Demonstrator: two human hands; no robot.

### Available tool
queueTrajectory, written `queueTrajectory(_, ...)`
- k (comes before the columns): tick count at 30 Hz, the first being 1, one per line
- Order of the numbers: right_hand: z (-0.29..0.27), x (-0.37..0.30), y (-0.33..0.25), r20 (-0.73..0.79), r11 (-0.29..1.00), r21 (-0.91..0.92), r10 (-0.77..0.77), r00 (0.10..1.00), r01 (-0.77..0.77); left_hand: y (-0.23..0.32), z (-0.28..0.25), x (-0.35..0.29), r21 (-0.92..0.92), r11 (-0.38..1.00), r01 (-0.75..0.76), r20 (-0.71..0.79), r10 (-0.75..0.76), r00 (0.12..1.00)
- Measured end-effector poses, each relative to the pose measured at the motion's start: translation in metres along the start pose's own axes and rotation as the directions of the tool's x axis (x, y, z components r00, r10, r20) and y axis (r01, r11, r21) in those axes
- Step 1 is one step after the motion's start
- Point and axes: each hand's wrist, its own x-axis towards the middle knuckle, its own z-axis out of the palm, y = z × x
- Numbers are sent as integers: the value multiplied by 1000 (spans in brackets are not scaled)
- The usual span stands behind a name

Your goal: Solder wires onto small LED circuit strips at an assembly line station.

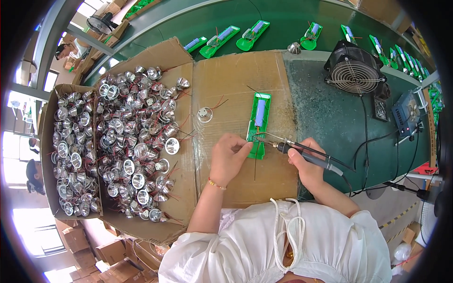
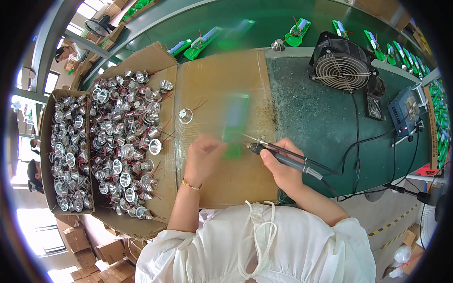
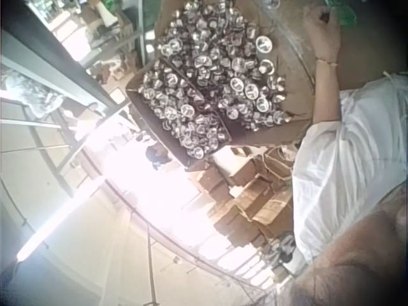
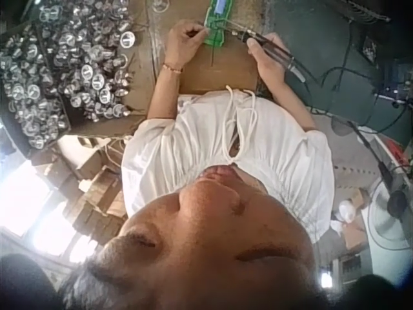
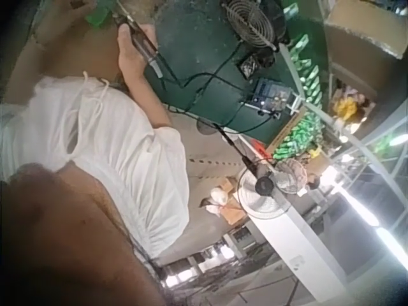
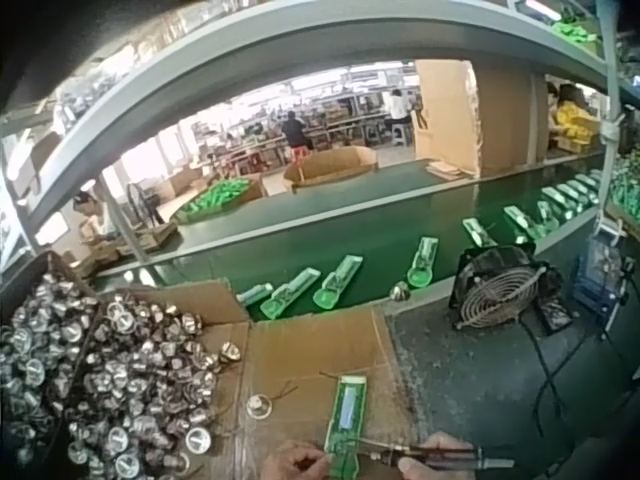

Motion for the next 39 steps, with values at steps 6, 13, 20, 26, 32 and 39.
queueTrajectory(6,-2,0,4,-65,989,-30,-145,987,143,-4,-2,7,-2,999,32,26,-32,999)
queueTrajectory(13,-15,0,-3,-132,993,3,-119,984,120,1,-4,11,5,1000,-21,4,21,1000)
queueTrajectory(20,-31,-4,6,-136,992,48,-106,985,114,-21,-1,2,27,994,106,21,-107,994)
queueTrajectory(26,-65,-7,14,-219,991,-17,-132,967,131,3,-9,2,-143,962,233,23,-232,972)
queueTrajectory(32,-75,5,20,-275,993,-27,-115,955,112,25,4,45,268,959,90,242,-158,957)
queueTrajectory(39,-75,11,20,-276,999,-15,-39,960,36,40,72,244,462,795,-393,204,335,920)
